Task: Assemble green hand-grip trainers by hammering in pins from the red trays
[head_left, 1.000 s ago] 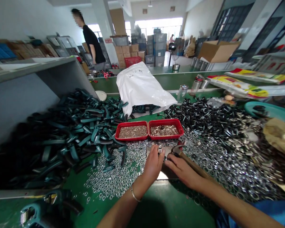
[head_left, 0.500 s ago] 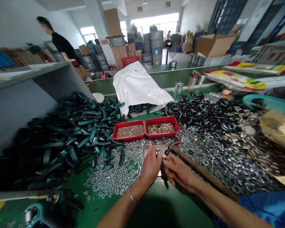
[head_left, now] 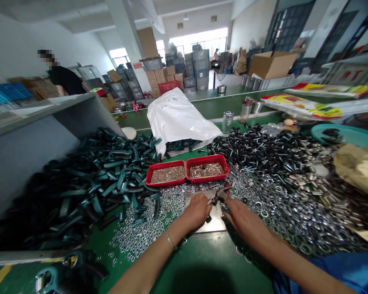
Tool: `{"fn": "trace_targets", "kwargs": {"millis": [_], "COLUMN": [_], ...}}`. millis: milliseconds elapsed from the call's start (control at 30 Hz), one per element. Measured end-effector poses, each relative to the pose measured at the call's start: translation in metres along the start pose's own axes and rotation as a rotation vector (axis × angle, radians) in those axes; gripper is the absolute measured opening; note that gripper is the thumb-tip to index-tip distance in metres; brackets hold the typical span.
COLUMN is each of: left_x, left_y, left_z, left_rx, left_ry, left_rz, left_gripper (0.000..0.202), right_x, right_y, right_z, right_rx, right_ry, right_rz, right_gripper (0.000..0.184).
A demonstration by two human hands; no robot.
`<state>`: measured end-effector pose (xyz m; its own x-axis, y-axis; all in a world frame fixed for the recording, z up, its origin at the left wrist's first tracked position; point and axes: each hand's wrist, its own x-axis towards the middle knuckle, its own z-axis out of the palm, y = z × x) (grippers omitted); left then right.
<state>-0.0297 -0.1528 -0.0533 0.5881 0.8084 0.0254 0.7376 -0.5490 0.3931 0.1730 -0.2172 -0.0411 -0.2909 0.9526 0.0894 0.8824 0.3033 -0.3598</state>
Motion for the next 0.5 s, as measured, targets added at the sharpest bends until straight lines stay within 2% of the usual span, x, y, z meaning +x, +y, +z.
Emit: {"fn": "trace_targets", "kwargs": {"millis": [67,133,200,300,400,500], "left_x": [0.007,0.017,0.035,0.076,0.123,0.155], "left_y": [-0.002,-0.002,-0.002,-0.007,-0.014,-0.019], "left_z": [-0.001,-0.008,-0.024,-0.053,-0.071,-0.071], "left_rx": [0.056,0.078,0.067,0.123,0.206,0.233], "left_ry": [-0.002,0.029,0.095,0.139,-0.001,-0.137], "left_rz": [0.029,0.023,0.026,0.018,0.001,-0.005], "left_gripper": [0.024,0.031,0.029,0.017,0.015,0.009], "right_x": [-0.006,-0.013,-0.018,-0.017,-0.004,0.006], "right_y": [0.021,0.038,0.049,0.052,0.050,0.053], "right_z": [-0.006,-0.008,-0.008,-0.008,-0.011,-0.015], "right_rx": [-0.180,-0.246,-0.203,-0.075,0.061,0.236], "right_ry": [0.018,-0.026,-0.073,-0.114,-0.163,-0.217], "right_rz": [0.044,0.080,0.105,0.133,0.193,0.243], "right_gripper": [0.017,0.014,0.014,0.016,0.017,0.017]}}
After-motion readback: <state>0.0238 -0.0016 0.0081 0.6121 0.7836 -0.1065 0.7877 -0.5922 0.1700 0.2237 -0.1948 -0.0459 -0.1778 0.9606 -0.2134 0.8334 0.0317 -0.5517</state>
